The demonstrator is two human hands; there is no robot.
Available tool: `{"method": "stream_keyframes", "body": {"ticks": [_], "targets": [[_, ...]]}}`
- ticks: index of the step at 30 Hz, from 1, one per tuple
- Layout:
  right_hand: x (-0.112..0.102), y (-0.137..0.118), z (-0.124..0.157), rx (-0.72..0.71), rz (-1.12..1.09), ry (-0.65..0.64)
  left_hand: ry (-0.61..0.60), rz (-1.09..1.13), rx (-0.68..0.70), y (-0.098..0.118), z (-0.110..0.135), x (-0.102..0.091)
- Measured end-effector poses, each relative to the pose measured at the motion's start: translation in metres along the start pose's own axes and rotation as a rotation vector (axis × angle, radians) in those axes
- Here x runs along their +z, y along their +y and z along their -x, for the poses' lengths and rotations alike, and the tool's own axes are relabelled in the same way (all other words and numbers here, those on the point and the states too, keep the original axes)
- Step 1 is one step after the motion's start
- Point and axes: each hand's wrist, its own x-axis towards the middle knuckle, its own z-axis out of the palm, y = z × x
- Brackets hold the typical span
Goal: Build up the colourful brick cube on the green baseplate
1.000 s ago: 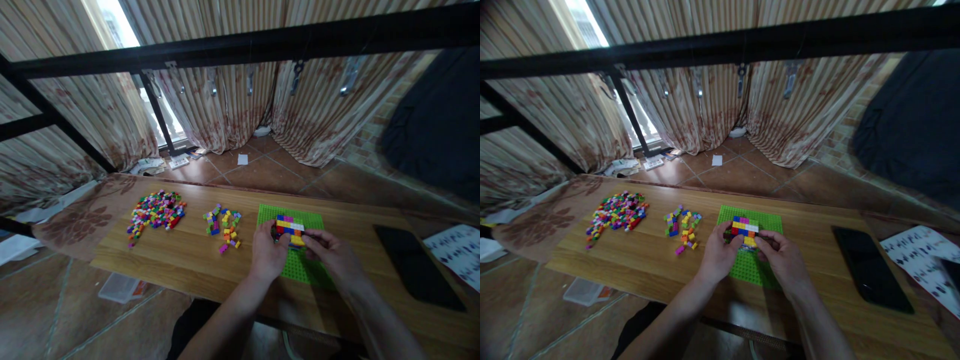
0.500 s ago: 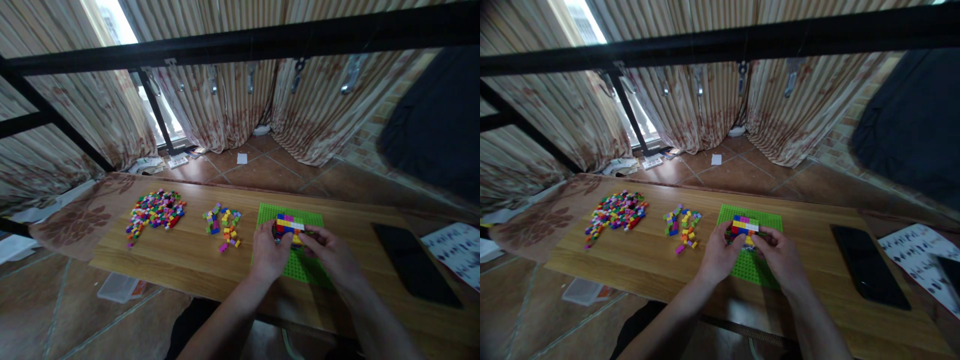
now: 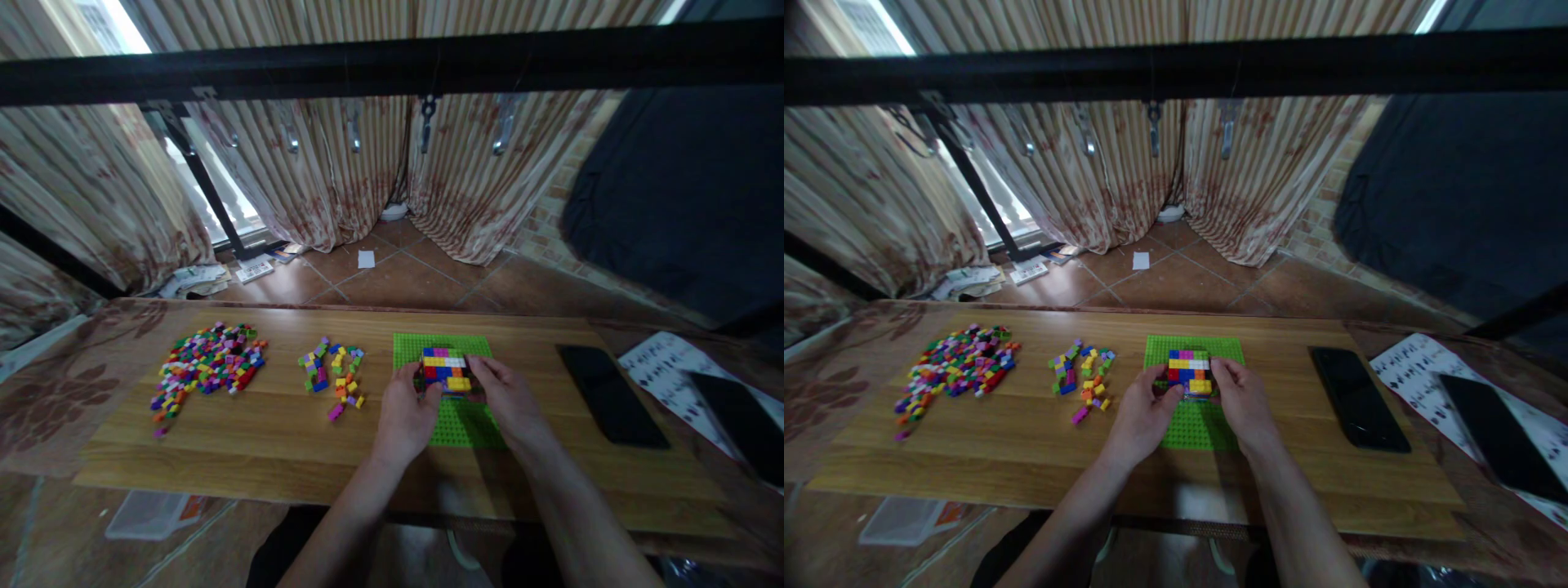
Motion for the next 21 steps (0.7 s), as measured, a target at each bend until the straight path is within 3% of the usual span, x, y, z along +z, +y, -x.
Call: {"method": "stream_keyframes", "body": {"ticks": [4,7,13,17,21], "targets": [[0.000,-0.002,-0.001,-0.030,-0.016,0.102,-0.032,0.065,-0.008,-0.003,-0.004,-0.006],[0.001,0.001,-0.002,-0.086,0.042,0.107,0.014,0.072,0.005,-0.009,-0.013,-0.023],[0.000,0.007,-0.002,-0.259,0.398,0.062,0.203,0.115,-0.022,-0.024,-0.033,-0.090],[-0.002,0.002,-0.002,-0.250,0.392,0.113,0.204,-0.077,-0.099,-0.038,-0.031,-0.132],[-0.003,0.001,-0.006,-0.219,0.289,0.222,0.113,-0.345,-0.125,-0.045,-0.023,-0.149]]}}
